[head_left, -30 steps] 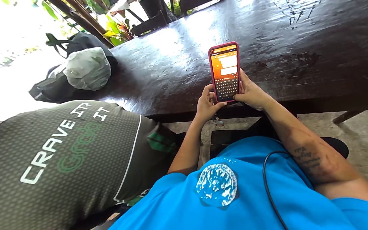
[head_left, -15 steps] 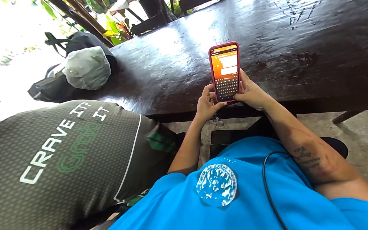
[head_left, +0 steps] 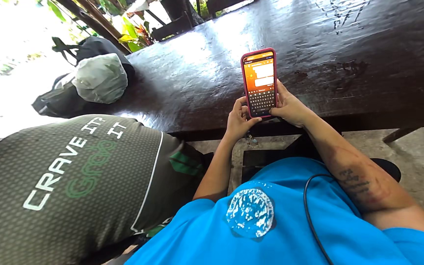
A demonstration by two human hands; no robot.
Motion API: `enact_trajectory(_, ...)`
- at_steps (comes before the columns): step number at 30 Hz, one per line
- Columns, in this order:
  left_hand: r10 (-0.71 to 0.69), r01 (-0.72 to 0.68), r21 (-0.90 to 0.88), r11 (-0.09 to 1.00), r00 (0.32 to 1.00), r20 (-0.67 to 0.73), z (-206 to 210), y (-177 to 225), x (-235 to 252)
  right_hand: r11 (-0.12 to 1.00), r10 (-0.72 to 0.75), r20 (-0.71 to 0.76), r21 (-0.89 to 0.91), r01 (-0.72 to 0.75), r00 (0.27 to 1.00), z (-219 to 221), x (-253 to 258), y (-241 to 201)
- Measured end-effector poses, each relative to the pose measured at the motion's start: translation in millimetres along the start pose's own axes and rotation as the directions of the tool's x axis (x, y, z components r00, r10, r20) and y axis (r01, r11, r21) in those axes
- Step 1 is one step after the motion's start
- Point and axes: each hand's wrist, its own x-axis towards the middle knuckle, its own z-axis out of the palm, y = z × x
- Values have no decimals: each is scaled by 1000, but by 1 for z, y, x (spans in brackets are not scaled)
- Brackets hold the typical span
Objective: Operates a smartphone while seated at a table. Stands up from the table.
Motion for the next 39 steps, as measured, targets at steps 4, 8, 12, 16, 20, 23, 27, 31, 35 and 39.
enact_trajectory(4, -3, 3, 8, 1000, 1000, 2, 0, 0, 0, 1000, -5, 2, -16, 5, 1000, 0, 0, 0)
enact_trajectory(8, -6, 6, 9, 1000, 1000, 3, 0, 1, 0, 1000, -5, 5, -22, 5, 1000, 0, -1, -1)
enact_trajectory(12, -6, 6, 11, 1000, 1000, 2, 0, 1, 0, 1000, 0, -4, -13, 0, 1000, 0, 0, 0)
enact_trajectory(16, -8, 8, 16, 1000, 1000, -1, -1, 2, 0, 1000, -5, 16, 9, 5, 1000, -1, 0, 0)
enact_trajectory(20, -10, 10, 6, 1000, 1000, 4, -1, 1, 0, 1000, -1, -2, -12, 1, 1000, 0, 0, 0)
enact_trajectory(23, 0, 0, 5, 1000, 1000, 4, -1, 1, 0, 1000, 3, 5, -10, -3, 1000, 0, 0, 0)
enact_trajectory(27, 2, -2, 3, 1000, 1000, 5, -1, 1, 0, 1000, -2, 18, 1, 2, 1000, -2, 1, 2)
enact_trajectory(31, 10, -10, -1, 1000, 1000, 7, -1, -1, 0, 1000, -9, 18, 4, 8, 1000, -2, 1, 2)
enact_trajectory(35, 9, -9, -1, 1000, 1000, 6, -1, -2, 0, 1000, 0, 5, 9, 0, 1000, -1, 0, 2)
enact_trajectory(39, 11, -11, 3, 1000, 1000, 7, -1, -2, 0, 1000, 3, 12, 24, -3, 1000, -1, 0, 1)
